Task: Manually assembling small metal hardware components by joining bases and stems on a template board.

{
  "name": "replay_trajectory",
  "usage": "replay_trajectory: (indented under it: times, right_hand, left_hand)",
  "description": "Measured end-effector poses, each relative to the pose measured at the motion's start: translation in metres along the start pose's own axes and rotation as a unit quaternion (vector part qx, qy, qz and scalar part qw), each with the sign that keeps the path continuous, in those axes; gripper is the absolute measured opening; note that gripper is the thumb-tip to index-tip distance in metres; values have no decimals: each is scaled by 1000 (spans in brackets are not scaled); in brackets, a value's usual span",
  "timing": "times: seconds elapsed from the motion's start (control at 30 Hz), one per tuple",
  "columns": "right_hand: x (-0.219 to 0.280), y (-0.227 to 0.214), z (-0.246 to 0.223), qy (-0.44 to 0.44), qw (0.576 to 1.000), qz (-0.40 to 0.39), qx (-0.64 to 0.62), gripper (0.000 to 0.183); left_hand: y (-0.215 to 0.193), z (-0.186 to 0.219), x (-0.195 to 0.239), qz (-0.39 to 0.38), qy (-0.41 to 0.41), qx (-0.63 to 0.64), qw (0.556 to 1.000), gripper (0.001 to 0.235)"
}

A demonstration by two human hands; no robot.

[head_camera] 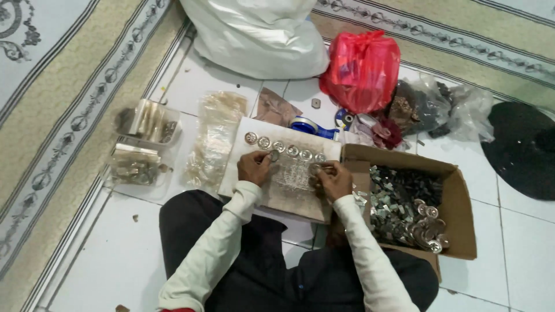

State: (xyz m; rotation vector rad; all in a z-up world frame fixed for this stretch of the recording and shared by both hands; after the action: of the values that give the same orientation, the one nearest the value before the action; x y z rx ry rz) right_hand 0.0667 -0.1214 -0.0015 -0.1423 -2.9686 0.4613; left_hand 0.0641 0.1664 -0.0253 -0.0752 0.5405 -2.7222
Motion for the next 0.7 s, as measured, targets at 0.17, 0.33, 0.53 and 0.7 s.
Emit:
replay_trajectory:
  times: [0.17, 0.33, 0.53, 0.7]
  right_hand:
    - [-3, 111, -18, 28, 999, -20, -22, 23]
    - [-19, 169, -8, 16, 999, -16, -22, 23]
    - [-10, 174, -33, -89, 989, 45, 109, 25]
    - [18, 167, -61, -181, 965, 99, 163, 35]
  left_hand:
    - [-52, -41, -32, 31, 1, -64, 997, 13]
    - [-65, -57, -42, 22, 4, -95, 995, 11]
    - [-61, -52, -41, 29, 31, -104, 994, 17]
    - [-72, -27, -26, 51, 110, -135, 983, 28]
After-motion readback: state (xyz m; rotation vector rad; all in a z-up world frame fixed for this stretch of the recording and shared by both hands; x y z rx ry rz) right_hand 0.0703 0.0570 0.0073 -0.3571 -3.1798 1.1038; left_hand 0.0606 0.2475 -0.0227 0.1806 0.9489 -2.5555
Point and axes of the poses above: each hand's wrist, its own x-axis away from the middle knuckle, its own y-axis out of the palm, z = x × y, the point moved 5 cm from there along -x, towards the middle knuckle, and after that the axes turned 7 degrees about y, right-handed, at the moved point
